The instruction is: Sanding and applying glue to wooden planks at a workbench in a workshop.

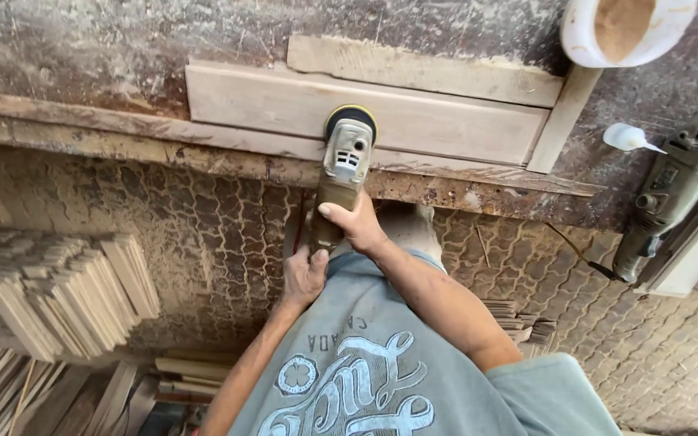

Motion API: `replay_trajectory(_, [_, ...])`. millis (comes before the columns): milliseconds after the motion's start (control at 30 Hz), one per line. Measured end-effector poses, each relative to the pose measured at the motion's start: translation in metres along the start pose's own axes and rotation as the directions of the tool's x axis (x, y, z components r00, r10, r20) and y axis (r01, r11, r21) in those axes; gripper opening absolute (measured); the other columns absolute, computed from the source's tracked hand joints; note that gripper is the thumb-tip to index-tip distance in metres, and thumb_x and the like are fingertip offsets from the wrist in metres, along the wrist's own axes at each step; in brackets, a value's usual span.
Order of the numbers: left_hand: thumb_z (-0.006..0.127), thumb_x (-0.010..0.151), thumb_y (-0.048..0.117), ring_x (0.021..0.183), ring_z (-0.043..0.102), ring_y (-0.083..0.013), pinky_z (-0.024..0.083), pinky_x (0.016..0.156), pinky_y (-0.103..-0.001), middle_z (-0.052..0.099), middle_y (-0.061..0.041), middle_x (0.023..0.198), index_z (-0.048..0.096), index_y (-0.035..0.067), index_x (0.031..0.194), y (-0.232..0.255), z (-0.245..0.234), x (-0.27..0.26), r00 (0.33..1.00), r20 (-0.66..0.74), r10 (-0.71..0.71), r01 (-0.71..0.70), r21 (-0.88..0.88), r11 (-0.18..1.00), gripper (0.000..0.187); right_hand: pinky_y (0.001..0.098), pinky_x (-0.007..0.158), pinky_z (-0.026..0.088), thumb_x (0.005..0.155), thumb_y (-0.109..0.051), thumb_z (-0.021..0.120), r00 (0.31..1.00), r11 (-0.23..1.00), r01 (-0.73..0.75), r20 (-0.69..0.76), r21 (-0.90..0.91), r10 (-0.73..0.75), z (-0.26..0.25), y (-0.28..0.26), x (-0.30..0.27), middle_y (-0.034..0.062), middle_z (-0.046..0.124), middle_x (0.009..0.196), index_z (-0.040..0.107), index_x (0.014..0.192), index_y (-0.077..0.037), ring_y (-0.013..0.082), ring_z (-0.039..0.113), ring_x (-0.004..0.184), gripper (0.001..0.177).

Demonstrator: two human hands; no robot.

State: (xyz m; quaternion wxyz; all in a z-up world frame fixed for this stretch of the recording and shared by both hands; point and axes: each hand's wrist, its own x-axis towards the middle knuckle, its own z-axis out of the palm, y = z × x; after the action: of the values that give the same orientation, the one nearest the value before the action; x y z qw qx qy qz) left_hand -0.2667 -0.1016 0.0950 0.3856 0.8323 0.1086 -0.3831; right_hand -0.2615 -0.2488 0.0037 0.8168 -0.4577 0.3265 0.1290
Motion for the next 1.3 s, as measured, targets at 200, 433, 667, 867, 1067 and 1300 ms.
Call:
replay_trajectory(200, [0.042, 0.099, 0.071, 0.052, 0.069, -0.028, 0.056, 0.061, -0.038, 0.062, -0.007, 0.044, 0.06, 0.014, 0.06, -0.039, 0.006, -0.008, 0.997, -0.018, -0.08, 0.077, -0.129, 0.989, 0.071, 0.0359, 0.076, 0.057, 0.075, -0.017, 0.092, 0.999, 0.998, -0.006, 0.049, -0.061, 0.009, 0.029, -0.009, 0.003, 0.0083, 0.07, 0.097, 0.064, 0.118, -0.005, 0.0156, 0.063, 0.089, 0.053])
replay_trajectory(433, [0.067, 0.087, 0.065, 0.077, 0.074, -0.0354, 0.057, 0.069, -0.043, 0.07, -0.018, 0.067, 0.068, 0.009, 0.077, -0.053, 0.036, 0.001, 0.999, 0.014, 0.034, -0.033, -0.073, 0.997, 0.057, 0.0385, 0.078, 0.06, 0.087, -0.019, 0.08, 1.0, 0.993, -0.007, -0.006, -0.117, 0.006, -0.01, -0.03, -0.024, 0.0101, 0.071, 0.099, 0.067, 0.118, -0.003, 0.0174, 0.065, 0.088, 0.037])
replay_trajectory(667, [0.042, 0.102, 0.053, 0.064, 0.068, -0.0355, 0.055, 0.065, -0.043, 0.063, -0.016, 0.057, 0.067, 0.01, 0.065, -0.06, -0.059, 0.026, 0.992, -0.128, 0.021, -0.036, -0.117, 0.992, 0.062, 0.0387, 0.08, 0.059, 0.082, -0.023, 0.088, 0.985, 0.986, 0.059, 0.172, -0.158, -0.032, 0.115, -0.018, 0.054, 0.0106, 0.07, 0.101, 0.065, 0.119, -0.005, 0.0198, 0.066, 0.091, 0.047])
replay_trajectory(867, [0.028, 0.105, 0.069, 0.049, 0.066, -0.0201, 0.057, 0.053, -0.032, 0.064, -0.01, 0.052, 0.065, 0.012, 0.068, -0.059, -0.126, 0.047, 0.982, -0.141, -0.126, 0.075, -0.321, 0.944, 0.077, 0.0474, 0.088, 0.056, 0.072, -0.037, 0.092, 0.969, 0.957, -0.042, 0.22, -0.288, 0.109, 0.197, -0.013, 0.102, 0.0168, 0.071, 0.101, 0.062, 0.117, -0.006, 0.0303, 0.07, 0.096, 0.062])
replay_trajectory(1067, [0.037, 0.102, 0.066, 0.054, 0.07, -0.0233, 0.057, 0.065, -0.036, 0.064, -0.008, 0.046, 0.065, 0.011, 0.06, -0.045, -0.089, 0.029, 0.991, -0.025, -0.131, 0.124, -0.183, 0.975, 0.074, 0.0389, 0.081, 0.057, 0.073, -0.032, 0.093, 0.992, 0.98, -0.036, 0.115, -0.196, 0.06, 0.128, -0.018, 0.067, 0.0106, 0.07, 0.098, 0.062, 0.116, -0.009, 0.0191, 0.066, 0.094, 0.057])
replay_trajectory(1300, [0.041, 0.1, 0.063, 0.058, 0.07, -0.0292, 0.056, 0.073, -0.041, 0.061, -0.006, 0.043, 0.06, 0.013, 0.055, -0.003, -0.013, 0.014, 0.993, 0.105, -0.06, 0.063, -0.03, 0.998, 0.07, 0.0377, 0.08, 0.058, 0.078, -0.022, 0.092, 1.0, 0.999, 0.017, 0.007, -0.051, -0.017, 0.024, -0.046, 0.02, 0.0095, 0.069, 0.101, 0.061, 0.119, -0.008, 0.0186, 0.063, 0.095, 0.053])
